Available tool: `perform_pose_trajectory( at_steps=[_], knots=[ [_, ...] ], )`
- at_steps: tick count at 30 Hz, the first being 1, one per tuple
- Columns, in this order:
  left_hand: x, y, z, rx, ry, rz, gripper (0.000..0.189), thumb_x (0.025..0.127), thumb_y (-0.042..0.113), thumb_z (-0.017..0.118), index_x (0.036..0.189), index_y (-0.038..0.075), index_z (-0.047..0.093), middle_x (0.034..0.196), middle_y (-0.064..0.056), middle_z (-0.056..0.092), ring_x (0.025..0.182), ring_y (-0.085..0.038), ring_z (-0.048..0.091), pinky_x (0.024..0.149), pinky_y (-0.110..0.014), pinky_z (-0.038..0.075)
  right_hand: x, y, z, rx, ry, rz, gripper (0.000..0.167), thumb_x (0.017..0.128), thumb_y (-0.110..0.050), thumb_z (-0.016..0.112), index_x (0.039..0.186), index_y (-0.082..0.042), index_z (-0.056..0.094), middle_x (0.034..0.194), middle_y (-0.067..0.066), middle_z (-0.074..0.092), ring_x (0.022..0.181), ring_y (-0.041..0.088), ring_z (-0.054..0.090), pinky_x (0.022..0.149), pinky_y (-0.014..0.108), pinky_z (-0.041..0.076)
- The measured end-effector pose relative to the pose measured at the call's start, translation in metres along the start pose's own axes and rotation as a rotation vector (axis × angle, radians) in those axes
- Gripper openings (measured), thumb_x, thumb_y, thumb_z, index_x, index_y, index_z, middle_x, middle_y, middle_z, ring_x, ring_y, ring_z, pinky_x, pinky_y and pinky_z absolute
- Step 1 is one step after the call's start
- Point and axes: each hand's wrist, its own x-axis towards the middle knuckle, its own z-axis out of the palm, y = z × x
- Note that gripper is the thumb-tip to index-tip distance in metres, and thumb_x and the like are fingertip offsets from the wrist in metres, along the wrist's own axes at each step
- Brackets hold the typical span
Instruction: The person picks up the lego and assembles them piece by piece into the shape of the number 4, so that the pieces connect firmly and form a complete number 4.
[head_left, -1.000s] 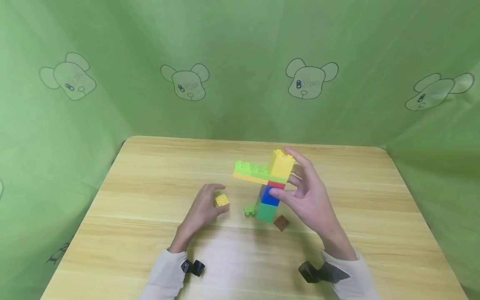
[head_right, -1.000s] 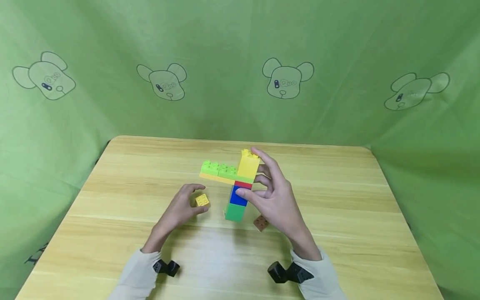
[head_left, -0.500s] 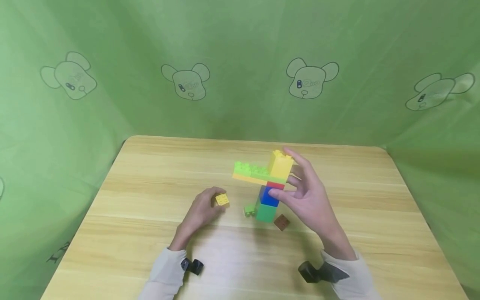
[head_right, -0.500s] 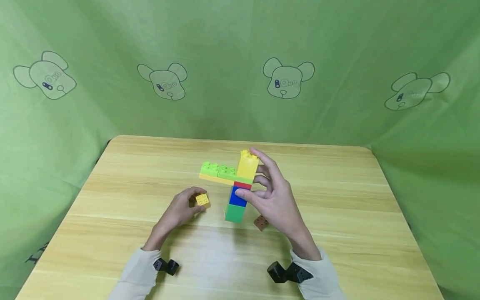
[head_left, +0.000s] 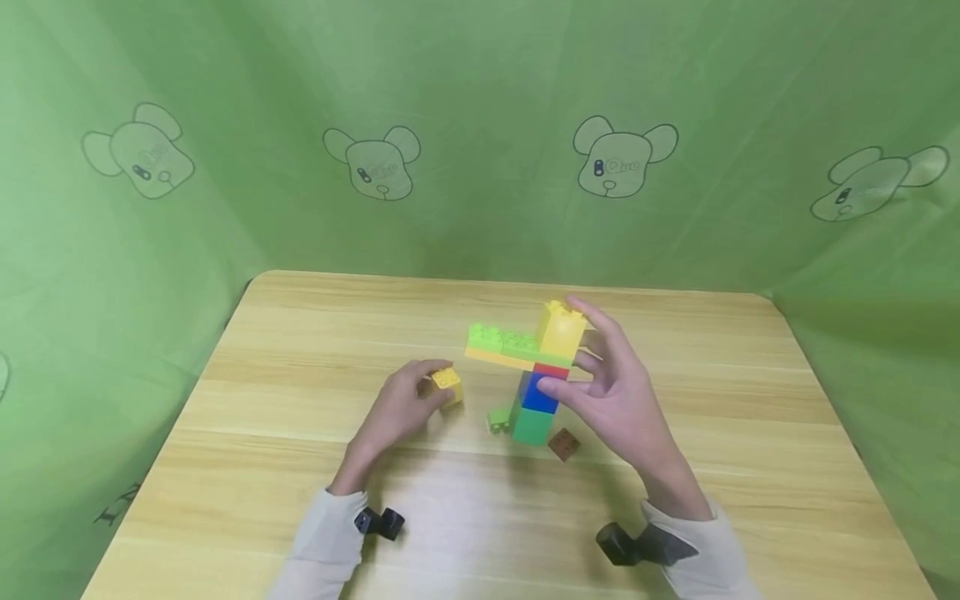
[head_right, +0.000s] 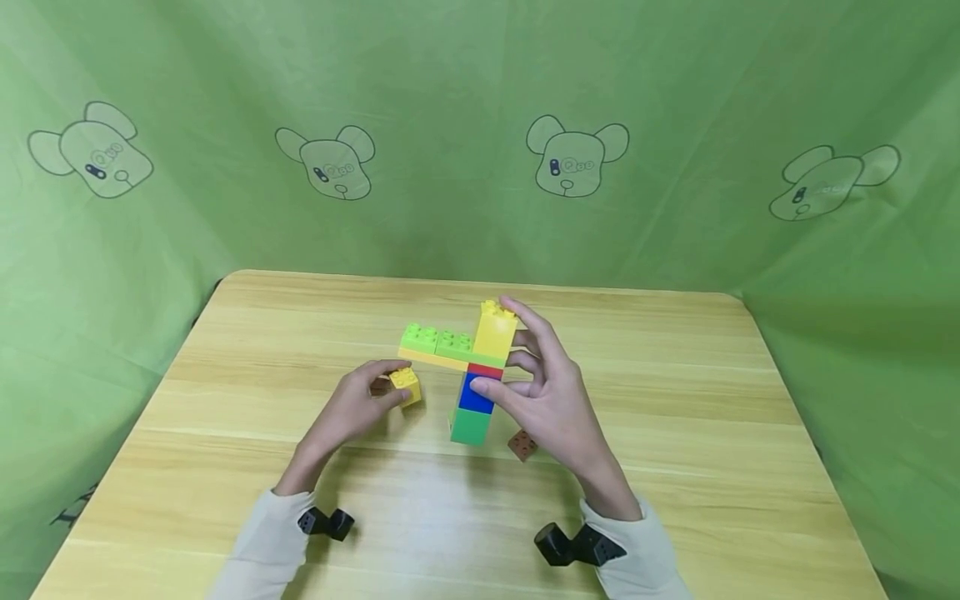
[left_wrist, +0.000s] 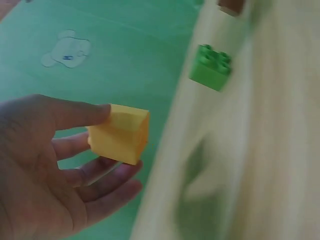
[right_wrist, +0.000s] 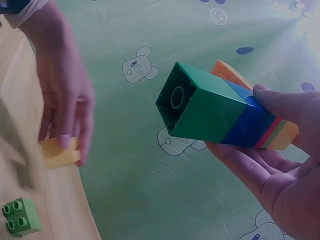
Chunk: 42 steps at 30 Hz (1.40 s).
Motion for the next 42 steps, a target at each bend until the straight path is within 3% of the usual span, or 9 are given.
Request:
perform_pose_trajectory(
  at_steps=[3, 8, 14, 21, 28, 32, 38, 42],
  knots=[
    [0.001, 0.01, -0.009, -0.064, 0.016, 0.022, 0.048, 0.097, 0.019, 0.074, 0.143, 0.012, 0.062, 0.13, -0.011, 0.064, 0.111, -0.026, 0.065, 0.097, -0.046, 0.058, 0.0, 0.001, 0.0, 0.002, -0.006, -0.004, 0.091, 0.085, 0.021, 0.071, 0.161, -0.015, 0.036, 0.148, 0.017, 0.049, 0.121, 0.019, 0.066, 0.084, 0.036, 0.063],
    [0.003, 0.031, -0.025, -0.245, 0.044, 0.082, 0.048, 0.101, 0.023, 0.069, 0.147, 0.012, 0.057, 0.134, -0.014, 0.064, 0.114, -0.03, 0.068, 0.094, -0.045, 0.06, -0.001, 0.001, 0.0, 0.008, -0.016, -0.003, 0.091, 0.085, 0.022, 0.071, 0.161, -0.015, 0.037, 0.148, 0.016, 0.049, 0.121, 0.019, 0.066, 0.084, 0.036, 0.063],
    [0.003, 0.056, -0.042, -0.435, 0.123, 0.23, 0.04, 0.106, 0.016, 0.062, 0.143, 0.003, 0.056, 0.134, -0.015, 0.059, 0.115, -0.029, 0.067, 0.096, -0.041, 0.06, -0.001, 0.002, 0.0, -0.016, -0.028, 0.011, 0.09, 0.085, 0.019, 0.073, 0.161, -0.016, 0.037, 0.142, 0.017, 0.052, 0.119, 0.019, 0.067, 0.083, 0.036, 0.064],
    [0.0, 0.074, -0.046, -0.467, 0.167, 0.302, 0.033, 0.106, 0.014, 0.06, 0.138, 0.005, 0.062, 0.137, -0.006, 0.063, 0.114, -0.02, 0.068, 0.097, -0.036, 0.058, -0.002, 0.004, 0.0, -0.054, -0.056, 0.042, 0.092, 0.088, 0.014, 0.074, 0.163, -0.02, 0.034, 0.147, 0.017, 0.051, 0.123, 0.016, 0.065, 0.087, 0.036, 0.063],
    [0.0, 0.082, -0.042, -0.52, 0.207, 0.391, 0.033, 0.104, 0.003, 0.06, 0.137, -0.002, 0.06, 0.137, -0.012, 0.063, 0.113, -0.021, 0.067, 0.098, -0.035, 0.057, -0.003, 0.004, 0.0, -0.067, -0.066, 0.047, 0.092, 0.089, 0.012, 0.075, 0.163, -0.025, 0.034, 0.142, 0.017, 0.055, 0.123, 0.018, 0.065, 0.089, 0.036, 0.062],
    [-0.002, 0.084, -0.04, -0.55, 0.181, 0.465, 0.034, 0.103, -0.002, 0.058, 0.137, -0.004, 0.058, 0.139, -0.014, 0.061, 0.113, -0.022, 0.066, 0.096, -0.033, 0.058, -0.003, 0.005, 0.0, -0.08, -0.067, 0.046, 0.092, 0.089, 0.012, 0.075, 0.163, -0.025, 0.034, 0.142, 0.017, 0.056, 0.122, 0.017, 0.066, 0.089, 0.035, 0.062],
    [-0.005, 0.086, -0.038, -0.515, 0.084, 0.564, 0.041, 0.098, -0.008, 0.063, 0.138, -0.003, 0.058, 0.146, -0.015, 0.057, 0.119, -0.026, 0.06, 0.098, -0.035, 0.058, -0.003, 0.004, 0.001, -0.083, -0.08, 0.07, 0.091, 0.09, 0.009, 0.075, 0.163, -0.027, 0.034, 0.142, 0.017, 0.056, 0.12, 0.017, 0.067, 0.086, 0.036, 0.063],
    [-0.007, 0.085, -0.039, -0.459, 0.007, 0.623, 0.07, 0.081, -0.012, 0.082, 0.144, -0.002, 0.053, 0.153, -0.014, 0.051, 0.131, -0.029, 0.054, 0.101, -0.041, 0.057, -0.004, 0.002, 0.0, -0.023, -0.115, 0.126, 0.09, 0.092, 0.007, 0.074, 0.163, -0.029, 0.032, 0.139, 0.02, 0.055, 0.108, 0.024, 0.073, 0.058, 0.045, 0.065]
  ],
)
